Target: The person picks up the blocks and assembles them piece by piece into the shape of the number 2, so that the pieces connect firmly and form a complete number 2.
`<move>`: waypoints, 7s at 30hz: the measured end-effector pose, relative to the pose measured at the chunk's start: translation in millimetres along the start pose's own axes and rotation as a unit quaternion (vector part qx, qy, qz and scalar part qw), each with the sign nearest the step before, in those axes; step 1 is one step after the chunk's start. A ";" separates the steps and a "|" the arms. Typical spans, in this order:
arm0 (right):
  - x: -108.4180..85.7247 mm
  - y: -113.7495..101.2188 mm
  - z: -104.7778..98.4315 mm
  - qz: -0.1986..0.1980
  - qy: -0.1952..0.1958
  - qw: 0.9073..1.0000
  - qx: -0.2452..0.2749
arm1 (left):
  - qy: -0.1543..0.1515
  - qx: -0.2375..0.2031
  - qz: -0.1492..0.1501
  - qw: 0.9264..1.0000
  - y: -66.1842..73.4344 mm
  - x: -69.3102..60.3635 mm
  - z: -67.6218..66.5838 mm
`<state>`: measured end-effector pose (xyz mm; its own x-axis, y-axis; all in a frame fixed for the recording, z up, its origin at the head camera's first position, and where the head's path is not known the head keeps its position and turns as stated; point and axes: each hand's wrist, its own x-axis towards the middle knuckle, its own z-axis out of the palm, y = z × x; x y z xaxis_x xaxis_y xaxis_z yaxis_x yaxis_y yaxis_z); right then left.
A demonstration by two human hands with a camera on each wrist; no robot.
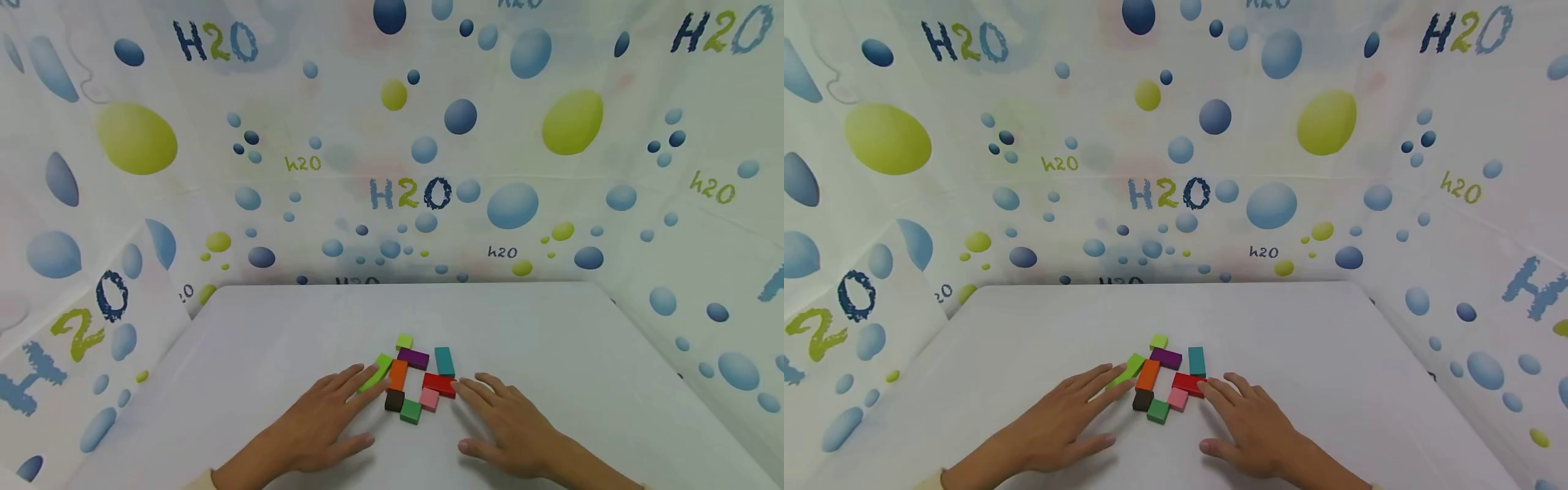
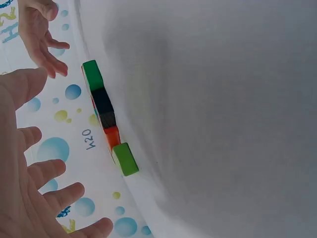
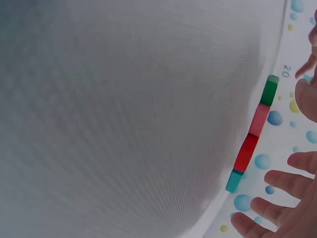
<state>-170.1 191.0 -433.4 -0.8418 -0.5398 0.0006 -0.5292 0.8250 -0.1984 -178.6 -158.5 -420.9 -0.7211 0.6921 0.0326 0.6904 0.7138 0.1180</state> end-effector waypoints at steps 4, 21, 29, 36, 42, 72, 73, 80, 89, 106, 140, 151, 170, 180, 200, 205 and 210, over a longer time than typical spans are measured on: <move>6.4 -2.8 2.1 0.011 0.006 1.000 0.019 | 0.008 -0.020 -0.013 1.000 4.4 11.3 -1.5; 39.0 -3.9 7.1 0.058 0.043 0.995 0.073 | 0.035 -0.036 -0.002 0.999 14.9 64.4 -10.4; 49.8 -4.0 0.6 0.077 0.063 0.990 0.104 | 0.054 -0.031 0.015 0.998 14.1 84.5 -13.5; 56.1 -4.4 -1.2 0.090 0.055 0.986 0.129 | 0.038 -0.020 0.002 0.999 12.7 90.9 -11.8; 60.5 -1.3 1.3 0.092 0.054 0.986 0.132 | 0.025 -0.012 -0.007 1.000 11.9 95.8 -1.0; 49.5 14.6 9.6 0.080 0.066 0.988 0.114 | 0.014 0.009 0.016 1.000 17.4 79.3 11.4; 49.1 15.0 8.4 0.074 0.070 0.988 0.115 | 0.014 0.013 0.017 1.000 17.3 78.4 10.3; 45.1 16.7 5.4 0.050 0.071 0.989 0.121 | 0.010 0.024 0.025 0.999 17.0 67.7 5.8; 39.9 14.3 8.8 0.013 0.058 0.988 0.145 | -0.001 0.027 0.022 0.999 13.3 49.4 7.8; 23.4 8.1 12.5 -0.041 0.008 0.989 0.139 | -0.014 0.048 0.033 0.998 11.6 30.1 15.5; 12.0 -16.3 12.9 -0.117 -0.061 0.984 0.118 | -0.042 0.016 0.062 0.997 21.9 6.9 13.0; 12.2 -18.5 12.8 -0.104 -0.073 0.982 0.140 | -0.040 0.016 0.058 0.997 19.9 8.1 14.0; 43.9 -27.1 3.0 -0.122 0.009 0.989 0.081 | -0.032 -0.016 -0.010 0.999 -2.9 15.1 5.7; 80.6 -30.8 -1.3 -0.141 0.066 0.986 0.060 | -0.020 -0.058 -0.087 0.994 -27.9 18.1 6.8; 160.5 -44.5 3.5 -0.129 0.042 0.991 0.015 | 0.000 -0.062 -0.115 0.991 -46.7 33.4 3.3; 165.6 -43.2 4.8 -0.119 0.028 0.992 0.003 | 0.002 -0.058 -0.130 0.990 -50.4 36.3 -0.1; 170.6 -42.9 9.1 -0.107 0.013 0.994 0.013 | -0.005 -0.059 -0.135 0.989 -55.2 35.9 0.1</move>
<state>-290.0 62.0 -433.7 -0.7129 -0.6977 0.0706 -0.6938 0.6870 -0.2162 -242.6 -173.0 -426.3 -0.8773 0.4793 -0.0268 0.4603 0.8557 0.2365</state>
